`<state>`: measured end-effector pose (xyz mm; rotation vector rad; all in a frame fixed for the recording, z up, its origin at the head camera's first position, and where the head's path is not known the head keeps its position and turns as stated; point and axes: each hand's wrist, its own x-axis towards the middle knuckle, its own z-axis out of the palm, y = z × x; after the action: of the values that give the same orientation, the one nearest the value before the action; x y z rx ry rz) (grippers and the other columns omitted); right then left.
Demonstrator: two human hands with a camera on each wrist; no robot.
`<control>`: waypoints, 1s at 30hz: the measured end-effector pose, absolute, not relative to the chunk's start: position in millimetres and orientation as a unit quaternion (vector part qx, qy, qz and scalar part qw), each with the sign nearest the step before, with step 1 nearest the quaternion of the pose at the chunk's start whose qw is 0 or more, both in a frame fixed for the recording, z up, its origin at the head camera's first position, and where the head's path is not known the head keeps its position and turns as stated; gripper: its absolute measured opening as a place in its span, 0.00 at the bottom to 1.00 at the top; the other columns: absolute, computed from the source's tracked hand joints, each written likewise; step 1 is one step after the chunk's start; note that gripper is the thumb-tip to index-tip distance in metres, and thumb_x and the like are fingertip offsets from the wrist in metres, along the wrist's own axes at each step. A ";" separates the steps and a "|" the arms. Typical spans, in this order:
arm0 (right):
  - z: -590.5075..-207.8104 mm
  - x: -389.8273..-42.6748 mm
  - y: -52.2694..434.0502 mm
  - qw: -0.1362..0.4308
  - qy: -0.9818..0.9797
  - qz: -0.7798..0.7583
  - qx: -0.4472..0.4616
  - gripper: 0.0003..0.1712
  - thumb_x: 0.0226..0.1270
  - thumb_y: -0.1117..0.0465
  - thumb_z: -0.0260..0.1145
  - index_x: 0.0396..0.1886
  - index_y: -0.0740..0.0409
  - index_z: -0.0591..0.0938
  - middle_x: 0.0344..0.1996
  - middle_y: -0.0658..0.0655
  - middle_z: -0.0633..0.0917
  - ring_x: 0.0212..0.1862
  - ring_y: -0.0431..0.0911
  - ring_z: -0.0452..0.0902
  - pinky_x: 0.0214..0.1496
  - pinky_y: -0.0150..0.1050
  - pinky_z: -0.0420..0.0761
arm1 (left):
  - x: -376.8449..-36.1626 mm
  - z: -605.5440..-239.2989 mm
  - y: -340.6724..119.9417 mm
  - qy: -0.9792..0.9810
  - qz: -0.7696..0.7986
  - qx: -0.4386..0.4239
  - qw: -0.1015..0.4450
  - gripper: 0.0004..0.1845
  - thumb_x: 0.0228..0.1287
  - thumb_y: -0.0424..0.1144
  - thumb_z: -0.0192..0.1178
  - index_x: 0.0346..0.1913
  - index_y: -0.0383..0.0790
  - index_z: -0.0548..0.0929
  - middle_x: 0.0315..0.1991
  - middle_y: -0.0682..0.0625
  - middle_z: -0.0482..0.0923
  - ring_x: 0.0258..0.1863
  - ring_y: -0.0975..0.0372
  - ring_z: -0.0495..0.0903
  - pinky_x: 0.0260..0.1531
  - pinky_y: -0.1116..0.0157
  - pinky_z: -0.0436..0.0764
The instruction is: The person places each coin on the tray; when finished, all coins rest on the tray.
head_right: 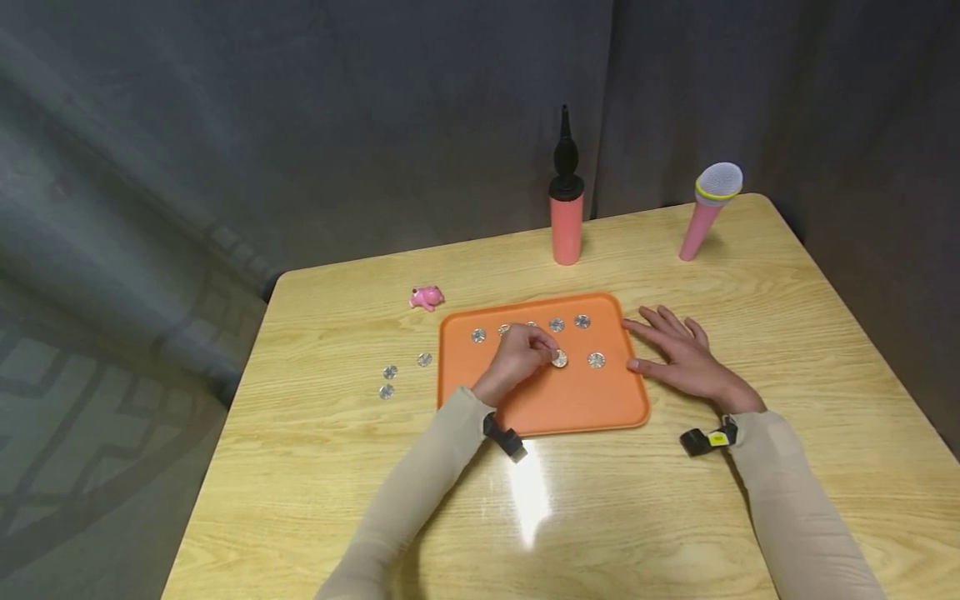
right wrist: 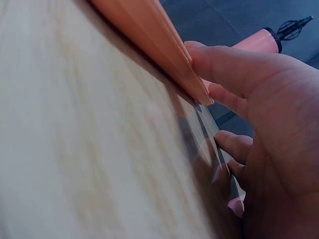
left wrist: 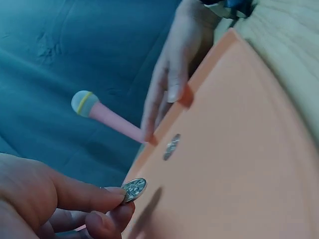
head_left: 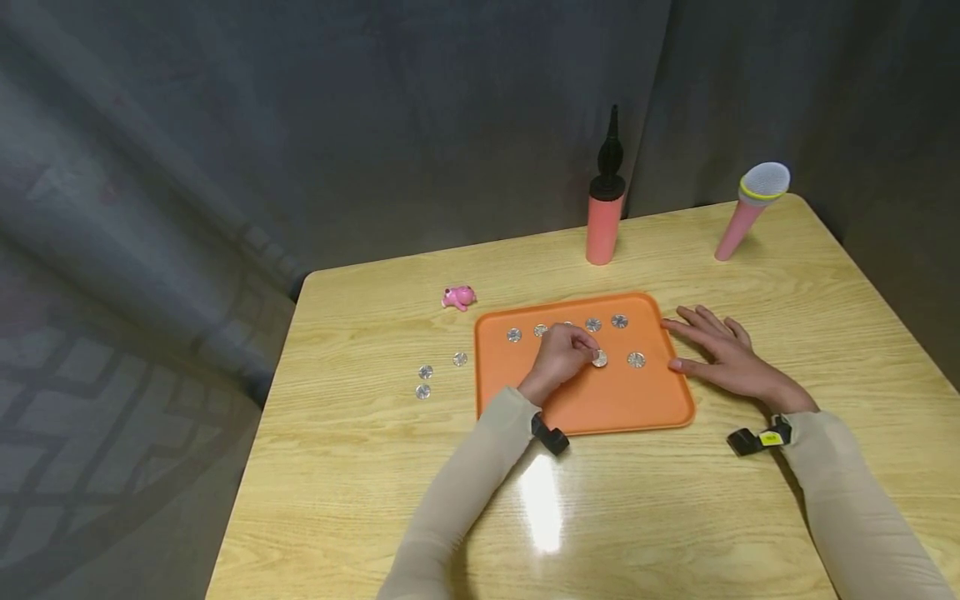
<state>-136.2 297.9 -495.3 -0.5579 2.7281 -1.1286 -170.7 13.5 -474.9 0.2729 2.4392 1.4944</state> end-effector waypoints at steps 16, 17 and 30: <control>-495.8 -136.5 298.2 0.062 0.907 -0.372 -0.187 0.40 0.68 0.54 0.68 0.77 0.52 0.64 0.78 0.72 0.52 0.80 0.69 0.33 0.72 0.72 0.26 | -162.1 -475.3 29.6 0.926 0.349 0.117 0.087 0.02 0.60 0.39 0.71 0.33 0.46 0.89 0.24 0.57 0.83 0.22 0.73 0.72 0.20 0.74 0.69; -495.8 -136.6 298.1 0.063 0.907 -0.372 -0.186 0.40 0.68 0.53 0.68 0.77 0.52 0.64 0.78 0.72 0.52 0.80 0.69 0.33 0.72 0.72 0.26 | -161.5 -475.1 30.4 0.928 0.341 0.121 0.083 0.02 0.59 0.40 0.72 0.33 0.46 0.89 0.24 0.57 0.83 0.22 0.73 0.72 0.20 0.74 0.68; -496.4 -137.6 298.0 0.064 0.909 -0.371 -0.182 0.40 0.68 0.53 0.68 0.77 0.51 0.64 0.78 0.72 0.52 0.81 0.68 0.33 0.73 0.72 0.26 | -161.1 -479.6 35.5 0.946 0.286 0.146 0.050 0.04 0.58 0.46 0.73 0.31 0.51 0.90 0.25 0.59 0.84 0.24 0.72 0.74 0.20 0.74 0.65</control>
<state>-137.6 298.0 -496.4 -0.5483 2.7439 -1.1200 -161.1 35.5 -479.6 0.4439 2.8804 0.8723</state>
